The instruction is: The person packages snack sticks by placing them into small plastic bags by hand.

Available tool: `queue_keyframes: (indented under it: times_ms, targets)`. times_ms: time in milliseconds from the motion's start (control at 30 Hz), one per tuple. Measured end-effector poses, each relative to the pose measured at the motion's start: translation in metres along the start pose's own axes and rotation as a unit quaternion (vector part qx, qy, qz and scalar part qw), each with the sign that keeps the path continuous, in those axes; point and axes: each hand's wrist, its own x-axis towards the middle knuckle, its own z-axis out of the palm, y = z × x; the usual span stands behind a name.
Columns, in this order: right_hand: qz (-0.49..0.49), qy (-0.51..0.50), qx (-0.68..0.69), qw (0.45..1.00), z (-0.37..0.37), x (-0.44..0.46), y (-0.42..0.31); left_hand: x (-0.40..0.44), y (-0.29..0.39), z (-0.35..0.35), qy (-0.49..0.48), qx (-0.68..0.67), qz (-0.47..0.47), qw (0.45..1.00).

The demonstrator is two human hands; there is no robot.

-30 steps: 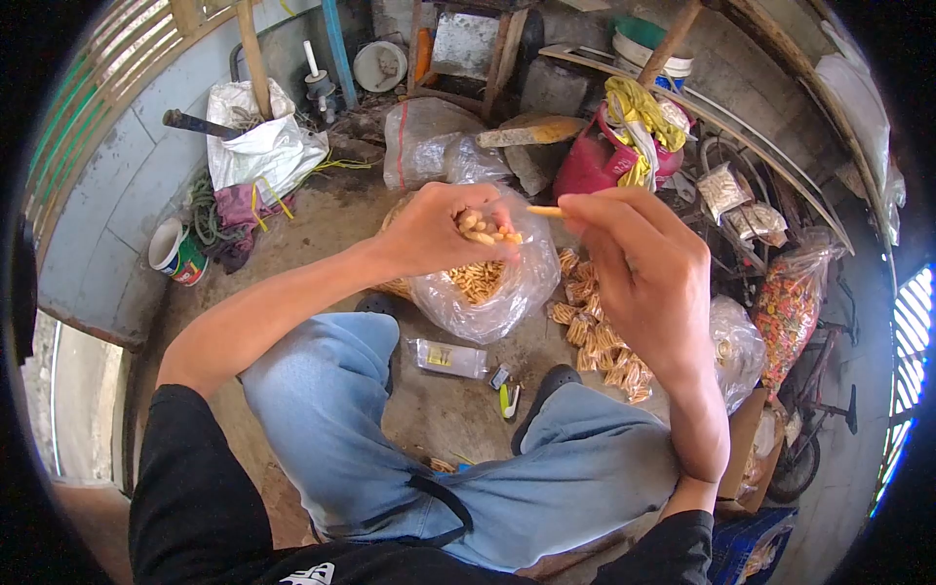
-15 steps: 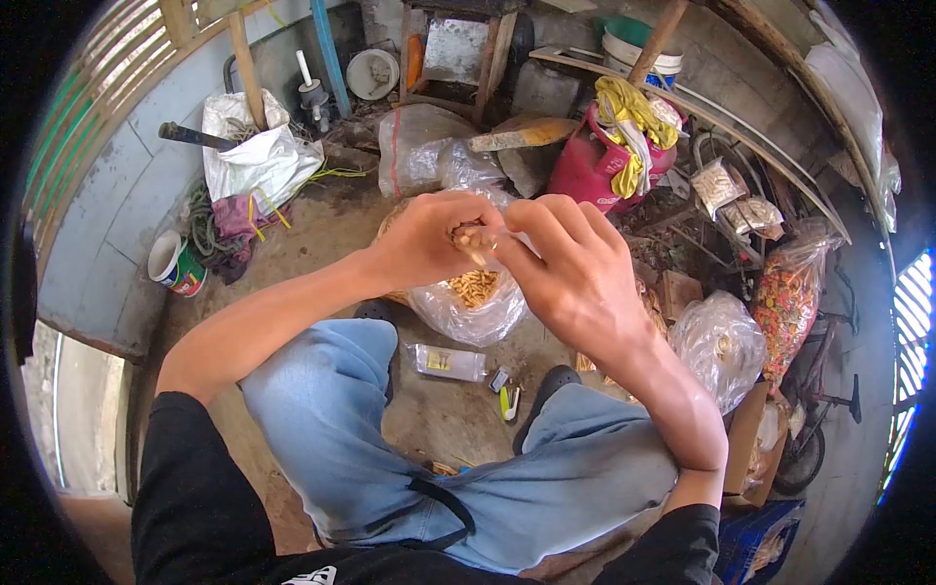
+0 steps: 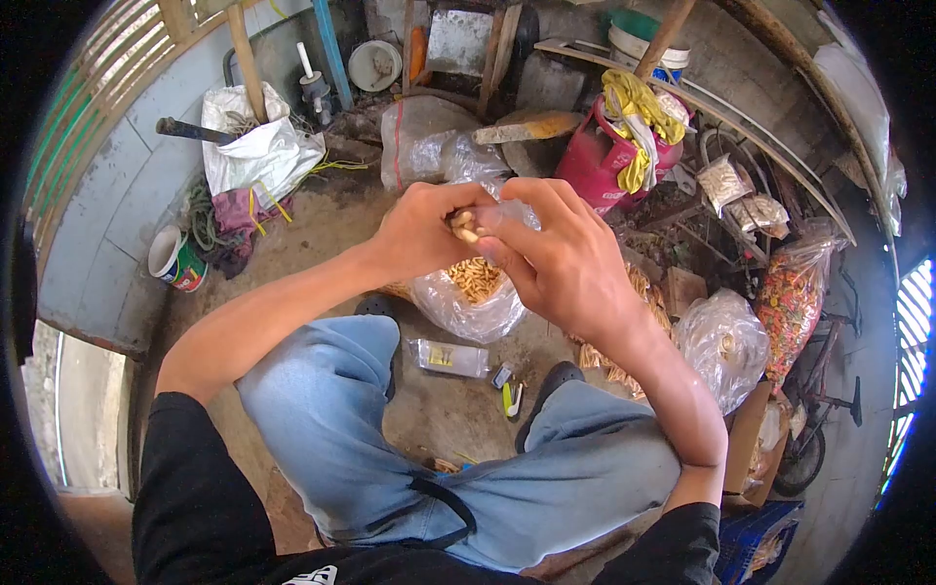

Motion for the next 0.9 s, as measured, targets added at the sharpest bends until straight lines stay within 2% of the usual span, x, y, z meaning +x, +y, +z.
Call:
queue_keyframes:
  times_ms: [67, 200, 267, 300, 367, 400, 433, 467, 500, 567, 600, 667, 700, 733, 800, 900]
  targets:
    - [0.023, 0.004, 0.032, 0.999, 0.003, -0.003, 0.006, 0.001, 0.003, -0.004, -0.026, 0.011, -0.077, 0.997]
    - [0.043, -0.002, 0.076, 0.996, -0.003, -0.003, 0.013, 0.001, 0.002, -0.008, -0.039, 0.012, -0.092, 0.995]
    - [0.046, -0.009, 0.08, 0.996, -0.001, -0.005, 0.019, 0.001, 0.0, -0.009, -0.092, -0.018, -0.168, 0.981]
    - [0.055, -0.018, 0.105, 0.993, 0.001, -0.007, 0.022, 0.0, -0.001, -0.01, -0.094, -0.019, -0.168, 0.981]
    - [0.066, -0.026, 0.13, 0.989, 0.004, -0.009, 0.026, -0.001, -0.005, -0.011, -0.127, -0.119, -0.207, 0.963]
    - [0.117, -0.037, 0.188, 0.975, 0.005, -0.01, 0.028, -0.001, -0.007, -0.009, -0.129, -0.119, -0.208, 0.962]
    - [0.167, -0.047, 0.244, 0.954, 0.006, -0.011, 0.029, -0.002, -0.01, -0.007, -0.121, -0.196, -0.204, 0.952]
    - [0.169, -0.047, 0.245, 0.954, 0.006, -0.011, 0.029, -0.003, -0.013, -0.005, -0.112, -0.271, -0.2, 0.935]
    - [0.189, -0.04, 0.275, 0.942, 0.006, -0.011, 0.03, -0.004, -0.017, -0.006, -0.114, -0.272, -0.203, 0.933]
    - [0.229, -0.019, 0.314, 0.921, 0.012, -0.013, 0.032, -0.006, -0.027, -0.009, -0.136, -0.29, -0.271, 0.908]
    - [0.237, -0.024, 0.318, 0.918, 0.013, -0.012, 0.034, -0.006, -0.023, -0.009, -0.138, -0.295, -0.279, 0.904]
    - [0.189, 0.009, 0.209, 0.959, 0.013, -0.011, 0.034, -0.003, -0.005, -0.011, -0.18, -0.312, -0.31, 0.88]
    - [0.175, 0.023, 0.182, 0.967, 0.015, -0.011, 0.036, -0.002, -0.011, -0.013, -0.202, -0.279, -0.319, 0.883]
    - [0.186, 0.018, 0.188, 0.964, 0.017, -0.013, 0.035, -0.007, -0.012, -0.014, -0.205, -0.285, -0.329, 0.877]
    - [0.166, 0.012, 0.12, 0.979, 0.021, -0.012, 0.035, -0.008, -0.014, -0.017, -0.206, -0.227, -0.299, 0.904]
    - [0.172, 0.002, 0.13, 0.976, 0.033, -0.013, 0.034, -0.011, -0.02, -0.02, -0.225, -0.202, -0.305, 0.903]
